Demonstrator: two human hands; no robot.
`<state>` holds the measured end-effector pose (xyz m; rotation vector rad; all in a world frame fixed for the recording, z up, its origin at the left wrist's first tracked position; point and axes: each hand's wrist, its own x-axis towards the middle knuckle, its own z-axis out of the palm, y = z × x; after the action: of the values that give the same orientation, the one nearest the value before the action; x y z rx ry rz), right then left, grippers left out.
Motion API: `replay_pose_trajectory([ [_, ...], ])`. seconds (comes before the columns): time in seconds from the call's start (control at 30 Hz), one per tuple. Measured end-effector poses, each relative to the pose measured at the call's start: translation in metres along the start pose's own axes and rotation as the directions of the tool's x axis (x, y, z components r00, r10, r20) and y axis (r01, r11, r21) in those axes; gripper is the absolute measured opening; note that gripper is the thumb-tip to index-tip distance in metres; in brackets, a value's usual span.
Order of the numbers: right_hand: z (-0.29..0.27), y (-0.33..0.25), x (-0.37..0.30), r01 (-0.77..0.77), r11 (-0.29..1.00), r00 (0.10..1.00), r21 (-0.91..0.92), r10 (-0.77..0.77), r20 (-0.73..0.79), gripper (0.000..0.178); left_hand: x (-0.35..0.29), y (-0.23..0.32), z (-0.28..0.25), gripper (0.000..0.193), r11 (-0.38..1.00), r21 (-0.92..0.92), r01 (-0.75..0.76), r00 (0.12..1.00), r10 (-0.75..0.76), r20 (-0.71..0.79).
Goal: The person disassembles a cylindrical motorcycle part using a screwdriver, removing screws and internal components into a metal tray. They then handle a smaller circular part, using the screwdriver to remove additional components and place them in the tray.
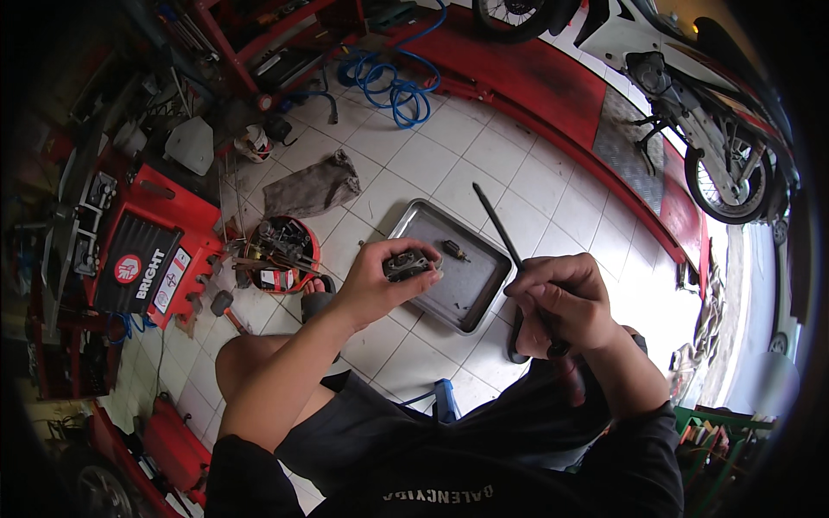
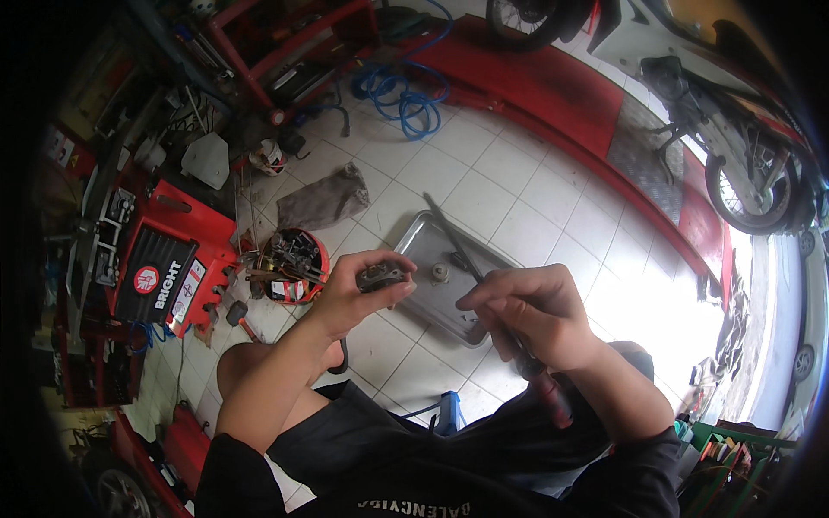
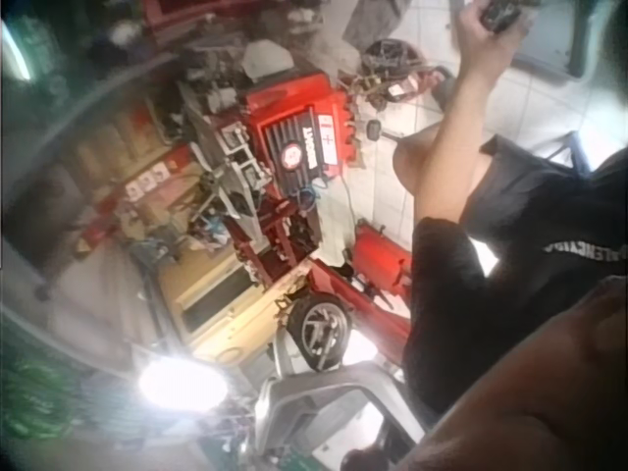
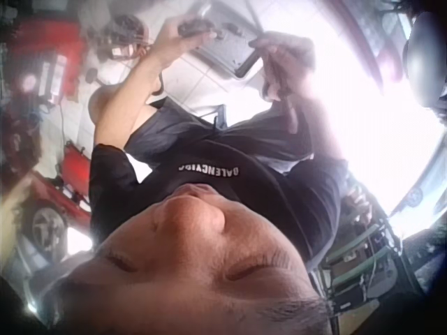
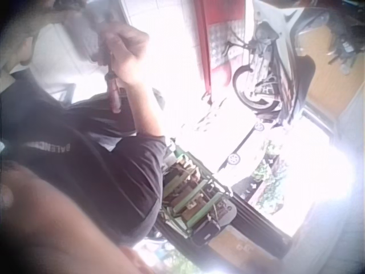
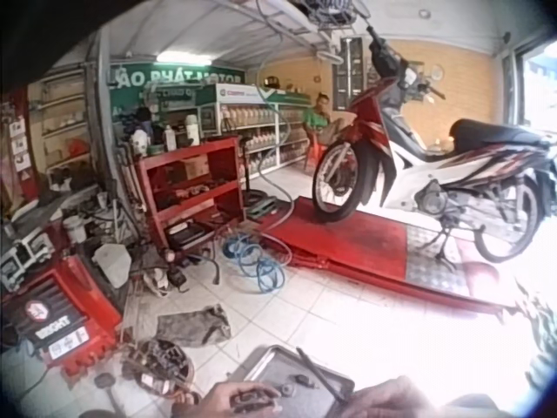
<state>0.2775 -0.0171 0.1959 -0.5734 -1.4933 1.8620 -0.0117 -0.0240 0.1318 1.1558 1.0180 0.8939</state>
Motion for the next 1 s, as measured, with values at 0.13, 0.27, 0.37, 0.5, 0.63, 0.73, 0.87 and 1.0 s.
replay_pose_trajectory([
  [0.13, 0.01, -0.008, 0.005, -0.089, 0.93, 0.939, 0.356, 0.198, -0.281, 0.035, 0.0, -0.002, 0.0, 0.026, 0.999, -0.017, -0.035, 0.999, 0.035, 0.001],
  [0.27, 0.014, -0.019, 0.013, -0.206, 0.872, 0.905, 0.445, 0.343, -0.252, 0.041, 0.001, -0.002, -0.002, 0.026, 0.999, -0.021, -0.038, 0.999, 0.038, -0.008],
  [0.37, 0.009, -0.019, 0.011, -0.258, 0.78, 0.927, 0.57, 0.367, -0.082, 0.047, 0.003, -0.004, -0.004, 0.027, 0.999, -0.016, -0.037, 0.999, 0.037, -0.012],
  [0.5, 0.009, -0.018, 0.002, -0.264, 0.762, 0.959, 0.591, 0.275, 0.075, 0.056, 0.006, -0.007, -0.005, 0.027, 1.0, 0.001, -0.003, 0.999, 0.003, -0.037],
  [0.63, 0.012, -0.02, 0.003, -0.287, 0.734, 0.957, 0.616, 0.241, 0.159, 0.067, 0.009, -0.01, -0.007, 0.027, 0.999, 0.018, 0.037, 0.998, -0.036, -0.057],
  [0.73, 0.011, -0.015, -0.002, -0.158, 0.911, 0.987, 0.382, 0.128, 0.102, 0.063, 0.009, -0.008, -0.009, 0.028, 0.999, 0.014, 0.046, 0.998, -0.045, -0.048],
  [0.87, 0.012, -0.002, -0.007, 0.067, 0.97, 0.992, 0.233, -0.04, -0.12, 0.041, 0.011, -0.012, -0.004, 0.027, 1.0, -0.005, 0.026, 0.999, -0.026, -0.03],
  [1.0, 0.009, 0.008, -0.009, 0.248, 0.965, 0.873, -0.079, -0.258, -0.413, 0.032, 0.011, -0.011, 0.0, 0.026, 0.999, 0.045, 0.012, 1.0, -0.011, -0.021],
])
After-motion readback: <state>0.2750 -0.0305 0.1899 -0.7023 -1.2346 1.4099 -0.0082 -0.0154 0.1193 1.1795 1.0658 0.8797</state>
